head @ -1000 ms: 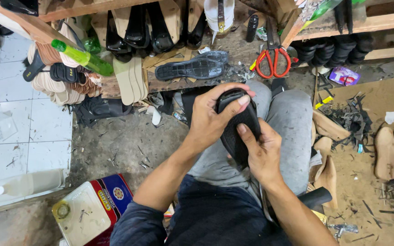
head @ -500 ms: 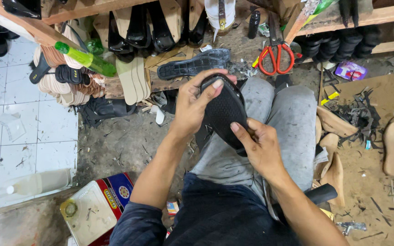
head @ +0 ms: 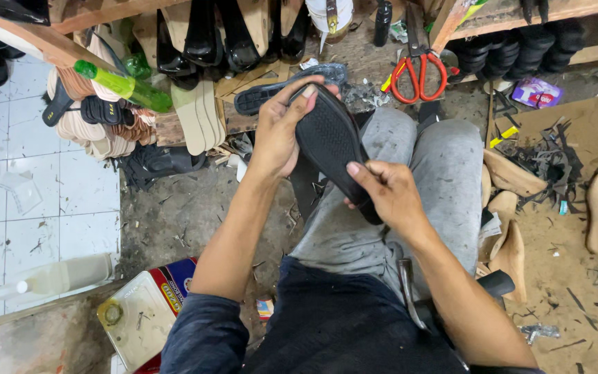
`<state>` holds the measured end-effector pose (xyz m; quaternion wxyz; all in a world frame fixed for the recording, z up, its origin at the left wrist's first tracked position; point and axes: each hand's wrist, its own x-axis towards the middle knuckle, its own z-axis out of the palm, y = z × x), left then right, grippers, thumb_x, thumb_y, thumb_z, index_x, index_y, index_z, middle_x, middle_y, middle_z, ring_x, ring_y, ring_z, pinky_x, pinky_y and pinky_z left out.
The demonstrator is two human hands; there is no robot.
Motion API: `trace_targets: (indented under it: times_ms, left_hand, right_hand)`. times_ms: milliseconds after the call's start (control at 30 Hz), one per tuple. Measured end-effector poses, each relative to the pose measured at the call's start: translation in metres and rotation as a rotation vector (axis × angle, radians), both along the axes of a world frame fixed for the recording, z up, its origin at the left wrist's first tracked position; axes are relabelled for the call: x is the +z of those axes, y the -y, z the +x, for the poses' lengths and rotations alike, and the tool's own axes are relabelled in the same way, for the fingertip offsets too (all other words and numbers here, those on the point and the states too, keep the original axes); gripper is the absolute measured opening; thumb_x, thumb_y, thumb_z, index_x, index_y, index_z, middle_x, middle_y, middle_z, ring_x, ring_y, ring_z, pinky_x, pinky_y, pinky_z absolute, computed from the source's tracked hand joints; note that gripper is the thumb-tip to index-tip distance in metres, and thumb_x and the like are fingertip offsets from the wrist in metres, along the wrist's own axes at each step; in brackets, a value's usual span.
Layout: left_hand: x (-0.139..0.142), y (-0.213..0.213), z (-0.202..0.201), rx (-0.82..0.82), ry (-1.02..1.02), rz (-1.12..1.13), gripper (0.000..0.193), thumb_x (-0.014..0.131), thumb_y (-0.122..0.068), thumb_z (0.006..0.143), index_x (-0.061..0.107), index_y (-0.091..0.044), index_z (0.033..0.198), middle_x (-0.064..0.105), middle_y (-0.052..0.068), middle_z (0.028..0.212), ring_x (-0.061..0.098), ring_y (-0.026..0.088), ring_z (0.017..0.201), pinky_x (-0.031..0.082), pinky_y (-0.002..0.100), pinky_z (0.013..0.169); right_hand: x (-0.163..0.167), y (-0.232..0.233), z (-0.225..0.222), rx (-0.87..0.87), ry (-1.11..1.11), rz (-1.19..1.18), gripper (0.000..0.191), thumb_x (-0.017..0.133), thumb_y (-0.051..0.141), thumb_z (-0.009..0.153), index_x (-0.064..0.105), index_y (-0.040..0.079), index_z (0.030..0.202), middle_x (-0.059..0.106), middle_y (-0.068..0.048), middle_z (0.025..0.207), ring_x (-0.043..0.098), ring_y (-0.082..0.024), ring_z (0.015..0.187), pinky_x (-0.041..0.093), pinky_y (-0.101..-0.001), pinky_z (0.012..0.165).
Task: The person attaches a new rubber heel to a black high-heeled shoe using a hammer and a shoe tree. They then apply glue to the heel area and press it to secure the attachment.
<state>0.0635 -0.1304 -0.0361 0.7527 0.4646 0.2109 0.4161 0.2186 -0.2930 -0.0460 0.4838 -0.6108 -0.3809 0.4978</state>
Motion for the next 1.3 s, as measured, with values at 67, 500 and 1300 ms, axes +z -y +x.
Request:
trace_targets:
  times_ms: [67, 500, 1300]
  left_hand:
    - [-0.009, -0.014, 0.006, -0.003, -0.002, -0.059, 0.033, 0.063, -0.011, 0.103, 0.061, 0.007, 0.131, 0.073, 0.019, 0.118, 0.071, 0.023, 0.107, 0.058, 0.036, 0.098]
    - [-0.031, -0.034, 0.020, 0.042, -0.035, -0.110, 0.030, 0.058, -0.009, 0.105, 0.063, 0.010, 0.128, 0.074, 0.017, 0.114, 0.070, 0.018, 0.101, 0.057, 0.032, 0.093]
    - [-0.014, 0.022, -0.011, 0.134, -0.406, 0.291, 0.071, 0.081, 0.004, 0.086, 0.036, -0.001, 0.142, 0.063, 0.010, 0.117, 0.066, 0.017, 0.107, 0.059, 0.032, 0.093]
  right_hand:
    - [0.000, -0.011, 0.009, 0.016, -0.094, -0.041, 0.041, 0.063, 0.031, 0.101, 0.071, -0.002, 0.079, 0.071, -0.010, 0.065, 0.066, -0.014, 0.052, 0.052, -0.0281, 0.050]
    - [-0.005, -0.027, 0.024, 0.065, -0.132, -0.105, 0.040, 0.065, 0.034, 0.099, 0.072, -0.002, 0.081, 0.070, -0.010, 0.064, 0.064, -0.015, 0.050, 0.052, -0.0290, 0.048]
    - [-0.002, -0.015, 0.022, 0.183, 0.075, -0.034, 0.041, 0.067, 0.034, 0.097, 0.075, -0.001, 0.076, 0.069, -0.006, 0.059, 0.061, -0.008, 0.049, 0.048, -0.0264, 0.047]
